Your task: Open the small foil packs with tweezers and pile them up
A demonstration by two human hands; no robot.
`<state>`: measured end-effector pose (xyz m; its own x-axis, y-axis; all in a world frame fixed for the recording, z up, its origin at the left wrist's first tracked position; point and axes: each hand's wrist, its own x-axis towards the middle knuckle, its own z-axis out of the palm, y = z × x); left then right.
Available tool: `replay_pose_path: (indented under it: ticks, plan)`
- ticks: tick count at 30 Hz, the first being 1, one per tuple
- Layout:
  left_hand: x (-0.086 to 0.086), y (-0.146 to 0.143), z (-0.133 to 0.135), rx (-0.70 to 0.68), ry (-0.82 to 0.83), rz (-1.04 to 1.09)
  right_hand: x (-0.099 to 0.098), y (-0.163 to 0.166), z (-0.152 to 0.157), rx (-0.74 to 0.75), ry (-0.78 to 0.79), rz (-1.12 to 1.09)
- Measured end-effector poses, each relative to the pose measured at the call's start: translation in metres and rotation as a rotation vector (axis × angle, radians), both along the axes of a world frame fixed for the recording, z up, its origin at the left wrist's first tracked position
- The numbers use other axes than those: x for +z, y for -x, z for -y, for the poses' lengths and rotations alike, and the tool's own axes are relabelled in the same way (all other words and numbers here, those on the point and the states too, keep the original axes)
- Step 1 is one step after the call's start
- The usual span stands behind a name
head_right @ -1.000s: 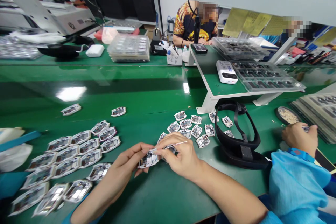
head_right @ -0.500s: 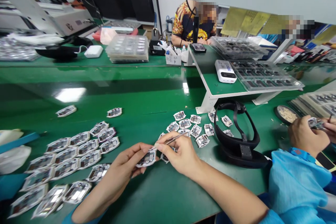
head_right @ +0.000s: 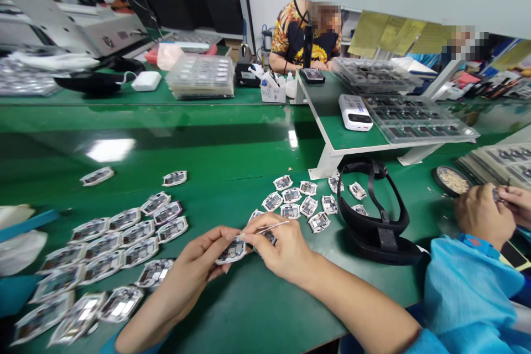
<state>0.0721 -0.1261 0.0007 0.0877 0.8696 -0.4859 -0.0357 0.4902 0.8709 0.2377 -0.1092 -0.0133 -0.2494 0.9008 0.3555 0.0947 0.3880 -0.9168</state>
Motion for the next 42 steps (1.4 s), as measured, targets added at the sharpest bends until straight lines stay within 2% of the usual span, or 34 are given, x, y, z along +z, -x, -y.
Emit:
replay_pose_path:
  ticks: [3,9,18,24,31,42]
  plan:
    - [0.002,0.000,0.001,0.012,-0.015,0.035,-0.001,0.000,0.000,-0.010,0.038,-0.044]
    - [0.008,0.004,0.005,0.007,-0.009,0.169,-0.006,0.005,-0.001,-0.038,0.256,-0.297]
    - [0.008,0.004,0.003,-0.003,-0.064,0.118,-0.006,0.005,-0.002,-0.111,0.318,-0.370]
    - [0.005,0.003,0.002,-0.029,-0.092,0.097,-0.005,0.004,-0.002,-0.105,0.299,-0.363]
    - [0.001,0.005,0.002,-0.047,-0.097,0.088,-0.005,0.004,0.000,-0.051,0.207,-0.361]
    - [-0.004,0.006,0.004,-0.049,-0.073,0.117,-0.012,0.003,0.001,-0.024,0.116,-0.297]
